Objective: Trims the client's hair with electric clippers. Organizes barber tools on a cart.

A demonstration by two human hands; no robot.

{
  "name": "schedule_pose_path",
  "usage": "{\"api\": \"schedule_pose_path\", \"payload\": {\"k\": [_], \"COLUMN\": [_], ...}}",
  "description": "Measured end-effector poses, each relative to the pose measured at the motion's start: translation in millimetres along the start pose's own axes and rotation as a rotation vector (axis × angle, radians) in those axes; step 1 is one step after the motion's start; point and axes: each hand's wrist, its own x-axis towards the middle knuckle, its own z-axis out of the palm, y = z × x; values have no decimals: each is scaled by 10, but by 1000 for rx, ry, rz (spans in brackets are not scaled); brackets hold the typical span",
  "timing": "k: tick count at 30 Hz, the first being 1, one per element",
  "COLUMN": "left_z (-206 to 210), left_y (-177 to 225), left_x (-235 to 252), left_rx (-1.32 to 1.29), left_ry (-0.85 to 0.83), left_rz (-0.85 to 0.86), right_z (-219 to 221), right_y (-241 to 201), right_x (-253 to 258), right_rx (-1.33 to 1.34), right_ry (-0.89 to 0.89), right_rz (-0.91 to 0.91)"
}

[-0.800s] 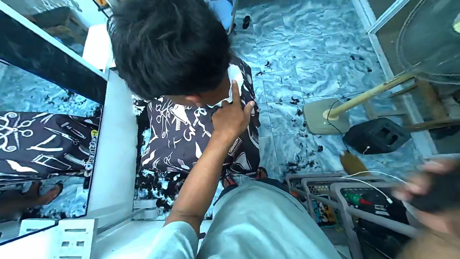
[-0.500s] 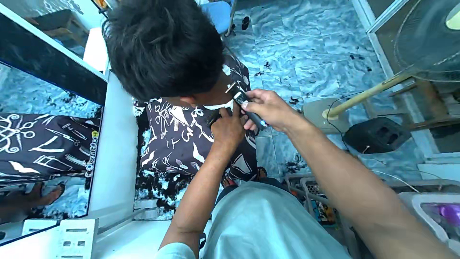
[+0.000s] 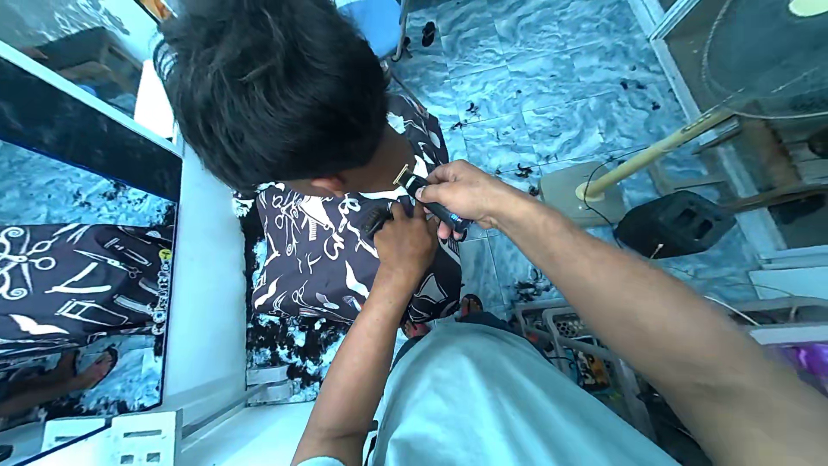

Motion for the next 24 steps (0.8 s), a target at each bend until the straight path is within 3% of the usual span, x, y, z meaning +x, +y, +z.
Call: {"api": "schedule_pose_path", "payload": {"k": [6,11,13,16,18,20,22,24], "left_z": [-4,-429,-725,-1361,-1731,-2036,-2339,-2531], "left_y": [-188,-601,-836,-1050,-1166,-1246,-1290,-1094], "left_x": [-145,-482,-636,-726,-602,-314,87,363], "left_rx": [-10,-135,-315,-517,-475,-386,-304,-241], "left_ry": [-13,-333,-195,200,460,609,540,409], "left_rz": [160,370,449,371,265,228,293,189], "right_z": [197,234,149,-65,-287,-510,-650,-791], "right_y": [103,149,179,120,128,90,2,-50], "right_x": [15,43,18,31,115,231,354,464], "right_rx": [50,149,157,196,144,152,174,119], "right_ry": [54,12,14,-50,-115,-197,-303,-395], "right_rz": [-122,-222,-146,-151,-89,-40,-98,-95]}}
